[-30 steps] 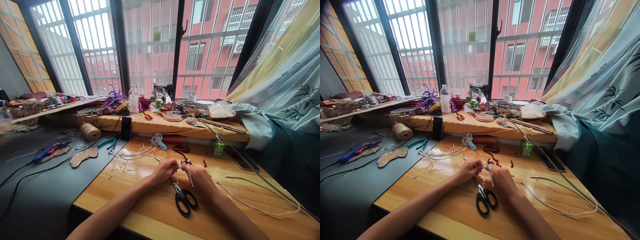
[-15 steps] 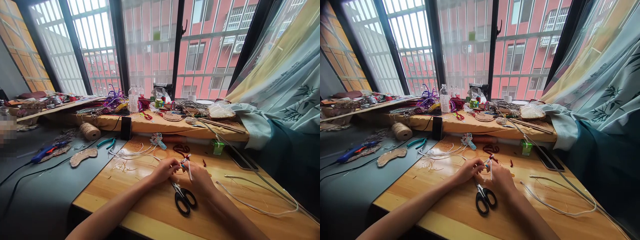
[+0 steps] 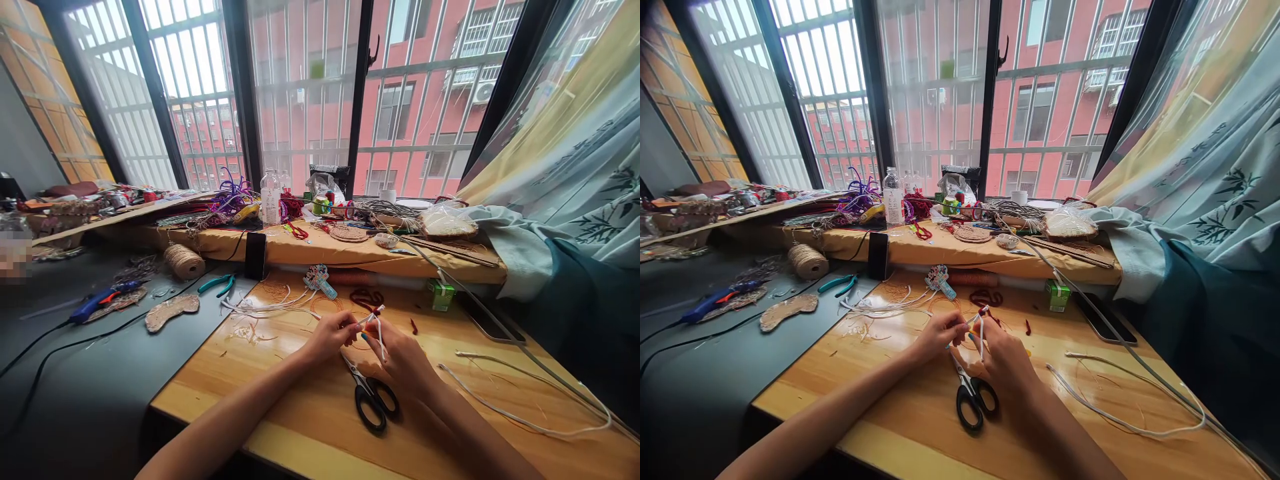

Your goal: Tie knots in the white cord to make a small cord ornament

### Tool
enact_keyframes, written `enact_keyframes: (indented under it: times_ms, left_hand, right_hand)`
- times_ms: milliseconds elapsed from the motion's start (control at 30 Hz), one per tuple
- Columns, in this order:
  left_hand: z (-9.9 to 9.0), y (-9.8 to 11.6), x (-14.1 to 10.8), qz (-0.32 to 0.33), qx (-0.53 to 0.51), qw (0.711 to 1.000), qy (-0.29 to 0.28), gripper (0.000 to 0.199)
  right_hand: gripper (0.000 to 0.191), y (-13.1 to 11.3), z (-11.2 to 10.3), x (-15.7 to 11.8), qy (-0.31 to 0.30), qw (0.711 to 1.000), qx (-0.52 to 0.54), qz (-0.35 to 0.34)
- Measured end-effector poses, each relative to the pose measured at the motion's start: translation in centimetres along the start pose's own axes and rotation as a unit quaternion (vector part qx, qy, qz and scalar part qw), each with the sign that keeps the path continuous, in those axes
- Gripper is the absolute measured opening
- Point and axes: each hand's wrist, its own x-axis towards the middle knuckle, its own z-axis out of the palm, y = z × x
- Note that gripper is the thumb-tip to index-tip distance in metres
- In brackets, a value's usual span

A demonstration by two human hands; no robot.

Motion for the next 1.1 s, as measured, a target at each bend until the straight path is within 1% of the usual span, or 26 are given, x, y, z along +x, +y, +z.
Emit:
enact_keyframes:
  times_ms: [100, 167, 233, 333, 467, 567, 633, 700, 833, 900, 967, 1033, 1100]
  left_hand:
    - [0.0, -0.3, 0.2, -0.014, -0.032, 0.999, -0.013, 0.03]
    - [0.1, -0.5, 0.3, -0.017, -0.045, 0.999, -0.014, 0.031]
    - [0.1, -0.7, 0.3, -0.014, -0.046, 0.999, -0.012, 0.031]
    - [0.1, -0.9, 0.3, -0.011, -0.047, 0.999, -0.02, 0.031]
    - [0.0, -1.0, 0.3, -0.016, -0.045, 0.998, -0.029, 0.031]
    - [0.0, -1.0, 0.2, -0.015, -0.034, 0.999, -0.018, 0.03]
    - [0.0, -0.9, 0.2, -0.018, -0.036, 0.999, -0.014, 0.029]
    - [0.0, -0.8, 0.2, -0.019, -0.049, 0.999, -0.012, 0.03]
    - [0.2, -0.6, 0.2, -0.011, -0.056, 0.998, 0.01, 0.029]
    - [0.3, -0.6, 0.2, -0.01, -0.037, 0.999, 0.018, 0.027]
    - [0.3, -0.6, 0.2, -0.009, -0.022, 1.0, 0.018, 0.024]
    - [0.4, -0.6, 0.2, -0.008, -0.02, 1.0, 0.014, 0.023]
    - [0.4, -0.5, 0.1, -0.007, -0.022, 1.0, 0.009, 0.024]
  right_hand:
    - [0.024, 0.7, 0.3, -0.2, 0.022, 0.987, -0.136, -0.081]
    - [0.026, 1.2, 0.4, -0.2, 0.024, 0.978, -0.177, -0.108]
    - [0.028, 1.5, 0.4, -0.2, 0.022, 0.974, -0.194, -0.113]
    - [0.029, 1.3, 0.3, -0.2, 0.02, 0.974, -0.203, -0.1]
    - [0.026, 0.7, 0.1, -0.1, 0.025, 0.981, -0.189, -0.033]
    - [0.026, 0.5, 0.0, -0.1, 0.014, 0.989, -0.146, 0.008]
    - [0.027, 0.3, 0.0, 0.0, 0.007, 0.993, -0.118, 0.009]
    - [0.028, 0.3, 0.1, 0.0, 0.022, 0.991, -0.133, -0.012]
    - [0.026, 0.5, 0.1, 0.0, 0.073, 0.971, -0.201, -0.103]
    - [0.027, 0.7, -0.1, 0.0, 0.072, 0.967, -0.207, -0.129]
    - [0.03, 0.9, -0.3, 0.0, 0.06, 0.966, -0.211, -0.14]
    - [0.032, 1.0, -0.6, -0.1, 0.048, 0.962, -0.219, -0.154]
    - [0.032, 0.8, -0.7, -0.1, 0.05, 0.958, -0.231, -0.161]
